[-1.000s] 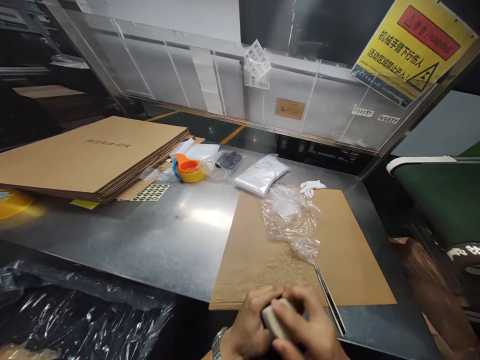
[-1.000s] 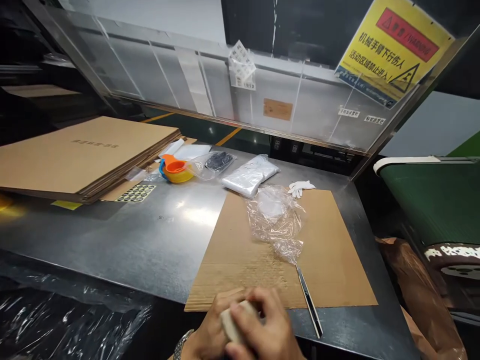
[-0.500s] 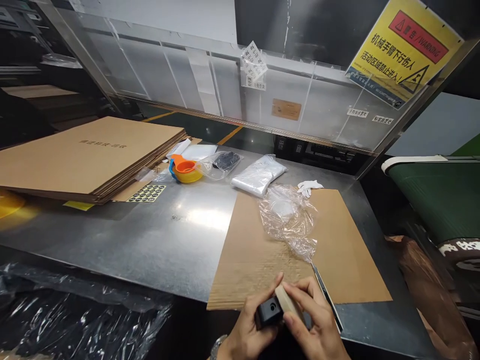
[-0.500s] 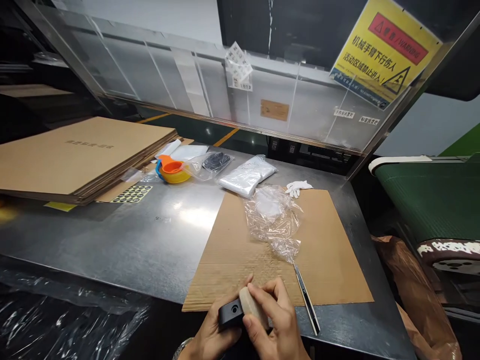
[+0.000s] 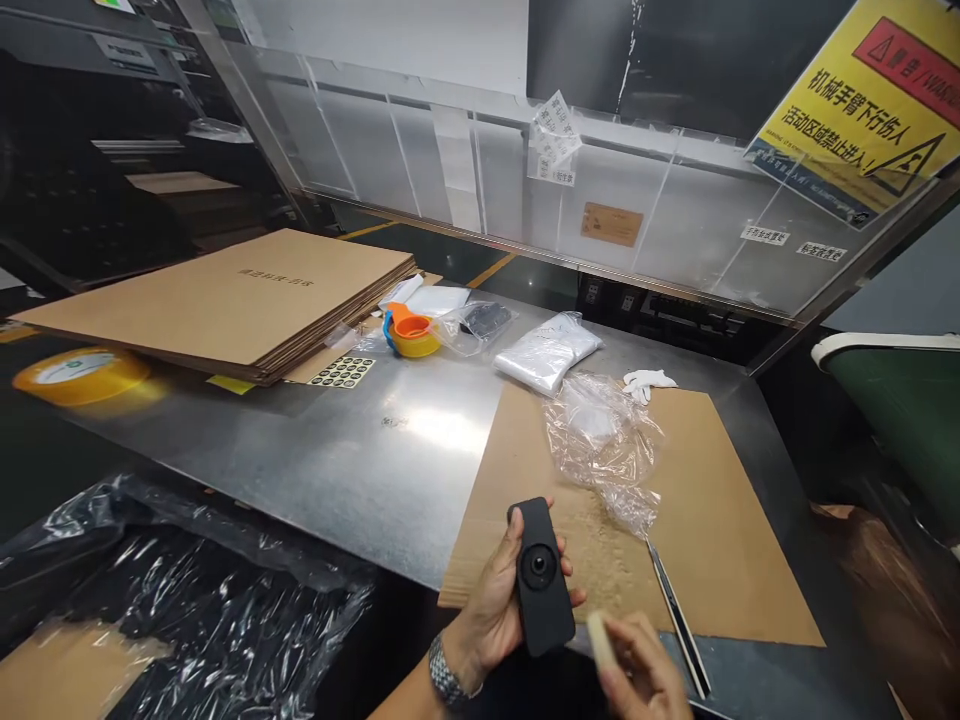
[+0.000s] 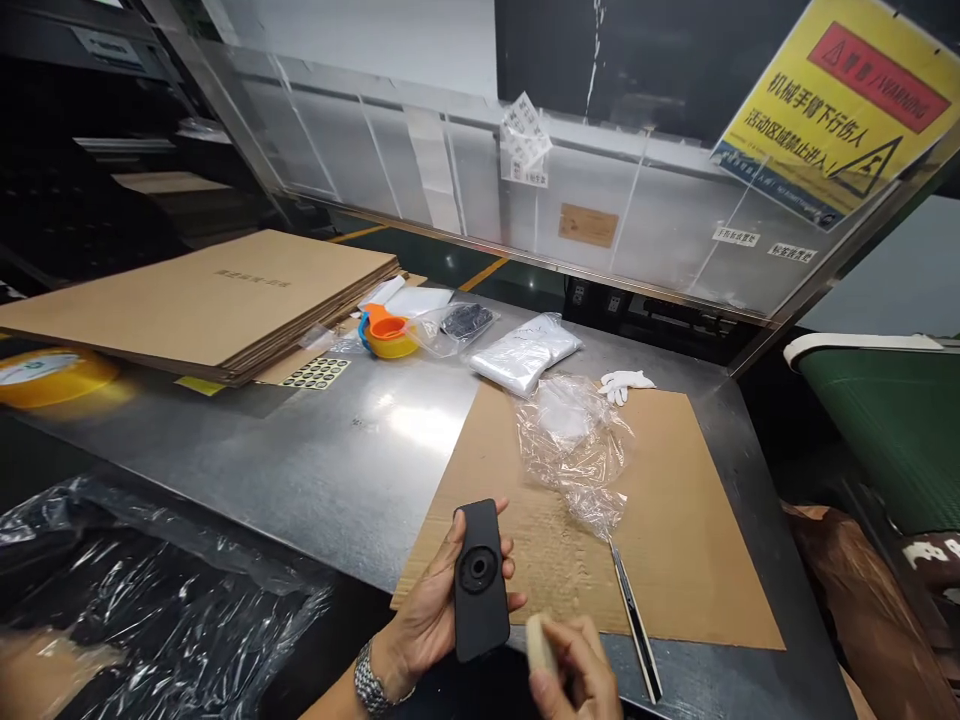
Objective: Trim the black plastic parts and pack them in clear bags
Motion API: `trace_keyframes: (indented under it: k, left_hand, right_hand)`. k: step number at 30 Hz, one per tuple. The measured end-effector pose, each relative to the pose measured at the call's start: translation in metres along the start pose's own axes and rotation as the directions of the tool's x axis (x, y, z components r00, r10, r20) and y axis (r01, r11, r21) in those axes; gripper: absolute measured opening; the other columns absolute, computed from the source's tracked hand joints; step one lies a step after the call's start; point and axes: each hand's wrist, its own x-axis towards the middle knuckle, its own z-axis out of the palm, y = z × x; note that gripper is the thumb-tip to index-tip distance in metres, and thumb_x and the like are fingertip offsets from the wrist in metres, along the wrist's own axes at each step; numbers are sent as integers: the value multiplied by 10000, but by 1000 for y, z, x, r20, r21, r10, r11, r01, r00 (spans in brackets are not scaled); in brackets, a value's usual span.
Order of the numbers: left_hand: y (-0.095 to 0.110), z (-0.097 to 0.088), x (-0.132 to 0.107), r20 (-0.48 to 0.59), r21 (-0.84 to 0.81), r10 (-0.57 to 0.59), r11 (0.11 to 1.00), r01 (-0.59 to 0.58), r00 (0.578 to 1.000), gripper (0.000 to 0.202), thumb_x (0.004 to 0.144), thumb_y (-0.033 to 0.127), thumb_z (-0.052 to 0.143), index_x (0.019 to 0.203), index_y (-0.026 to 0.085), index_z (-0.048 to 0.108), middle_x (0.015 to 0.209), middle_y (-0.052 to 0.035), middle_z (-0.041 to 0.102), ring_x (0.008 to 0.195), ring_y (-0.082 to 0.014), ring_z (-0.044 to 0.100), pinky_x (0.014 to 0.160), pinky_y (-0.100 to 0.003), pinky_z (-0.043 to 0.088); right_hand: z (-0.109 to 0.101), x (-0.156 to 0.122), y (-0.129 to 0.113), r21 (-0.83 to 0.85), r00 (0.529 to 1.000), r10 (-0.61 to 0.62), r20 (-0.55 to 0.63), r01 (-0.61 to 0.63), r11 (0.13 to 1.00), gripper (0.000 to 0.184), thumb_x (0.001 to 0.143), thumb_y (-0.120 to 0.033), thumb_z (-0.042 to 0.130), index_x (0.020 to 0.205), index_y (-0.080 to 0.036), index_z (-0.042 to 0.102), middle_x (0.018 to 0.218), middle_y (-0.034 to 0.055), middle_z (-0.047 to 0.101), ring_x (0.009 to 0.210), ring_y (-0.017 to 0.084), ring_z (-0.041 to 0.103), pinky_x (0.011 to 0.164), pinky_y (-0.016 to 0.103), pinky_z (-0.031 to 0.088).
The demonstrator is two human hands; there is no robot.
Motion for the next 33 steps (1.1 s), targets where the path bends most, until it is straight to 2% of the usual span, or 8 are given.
trace_keyframes:
  k: [3,12,16,20,24,27,30,33]
  left_hand:
    - [-10,-2,-3,30,52,-205,978,203,978,582,804,626,381,1224,236,483,752,-52,642,614,-203,636,555,-399,544]
    - [-38,-2,-8,12,219,-374,906,363,927,704,801,684,260,1043,127,616,519,-70,629,365,-159,562,340,-226,425]
    - [-33,-5,-12,34,230,-508,842,488,861,864,763,741,117,866,84,669,447,-72,564,317,-151,517,291,-222,377]
    - [-32,-7,-10,-18,344,-234,911,226,972,655,835,649,175,1330,284,400,547,-3,582,351,-118,490,314,-194,368]
    - [-32,-2,-7,-63,498,-39,865,66,997,569,857,564,337,1305,237,466,744,-50,662,601,-148,594,521,-234,460]
    - [-29,-1,-5,-119,393,14,919,34,993,483,870,514,375,1213,230,564,942,-48,669,828,-145,600,730,-224,448]
    - [-28,-2,-2,-144,168,-149,970,173,978,590,821,619,360,1243,239,521,646,-13,628,541,-135,557,570,-249,438]
    - [-29,-1,0,-88,-64,-320,947,316,943,529,794,574,479,1158,201,567,577,-3,593,491,-131,544,524,-237,424]
  right_hand:
    - [-19,18,-26,-198,982,-163,-100,141,970,314,832,-331,573,1135,-254,609,962,66,531,810,170,563,711,274,489]
    - [2,49,-89,-327,799,-407,443,567,756,415,856,-169,480,1270,-191,501,997,112,484,933,219,517,789,373,512]
    - [-8,46,-77,-323,840,-369,397,504,801,471,860,-94,445,1306,-244,454,1045,97,454,944,193,515,778,342,513]
    - [-14,47,-65,-312,900,-381,213,432,846,474,861,-100,484,1302,-269,452,1068,80,426,967,187,500,798,347,498]
    - [-1,46,-73,-439,904,-395,164,425,792,459,856,-118,493,1301,-222,460,1028,102,441,921,200,495,753,357,501]
    - [14,35,-76,-510,873,-370,317,486,710,407,834,-143,494,1239,-168,519,921,104,476,821,199,510,667,335,514]
    - [22,23,-72,-473,784,-445,433,618,629,405,805,-197,541,1207,-153,544,887,105,504,774,199,524,625,319,522]
    - [22,22,-70,-425,800,-449,398,595,682,462,812,-139,521,1272,-160,488,936,113,505,837,198,536,677,315,528]
